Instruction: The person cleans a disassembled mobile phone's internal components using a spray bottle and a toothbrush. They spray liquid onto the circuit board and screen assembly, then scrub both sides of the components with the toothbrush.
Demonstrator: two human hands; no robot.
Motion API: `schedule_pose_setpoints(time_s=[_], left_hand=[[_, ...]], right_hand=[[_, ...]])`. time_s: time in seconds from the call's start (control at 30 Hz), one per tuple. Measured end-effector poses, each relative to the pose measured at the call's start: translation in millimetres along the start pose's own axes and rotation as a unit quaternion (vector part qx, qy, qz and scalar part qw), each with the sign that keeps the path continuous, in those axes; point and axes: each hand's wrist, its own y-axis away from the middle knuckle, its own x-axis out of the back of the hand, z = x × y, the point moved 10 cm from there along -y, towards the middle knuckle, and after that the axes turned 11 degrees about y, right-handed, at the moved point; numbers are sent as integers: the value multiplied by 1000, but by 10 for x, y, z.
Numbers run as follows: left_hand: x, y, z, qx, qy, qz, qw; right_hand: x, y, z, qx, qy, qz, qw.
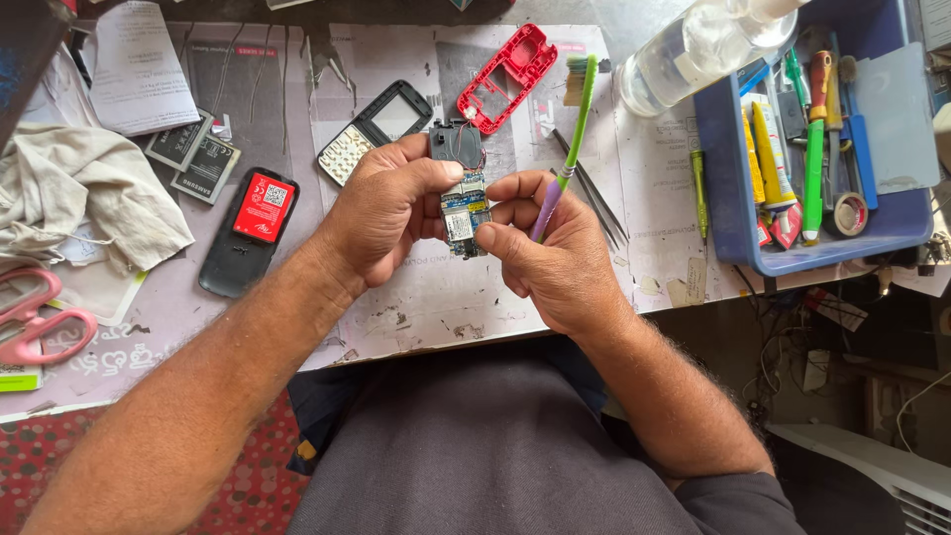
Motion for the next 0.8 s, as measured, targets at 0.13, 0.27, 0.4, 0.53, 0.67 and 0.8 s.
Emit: schedule_pose_setpoints(time_s=[0.13,0.27,0.4,0.53,0.67,0.8], left_hand=[[-16,-10,0,-7,-14,10,1000],[-124,-13,15,-23,81,-15,996],[-178,-25,-62,0,140,3,990],[-230,-61,-195,40,183,-9,982],[-173,-96,-286,41,195,7,980],[-125,-117,-348,59,197,24,978]], right_hand=[[9,8,-16,0,-8,-6,1000],[-8,-12,-25,7,11,-6,1000],[1,-49,-9,8,40,14,999],[23,-51,-1,23,91,17,995],[33,-37,-11,24,143,13,989],[-12,-37,-105,45,126,-6,991]])
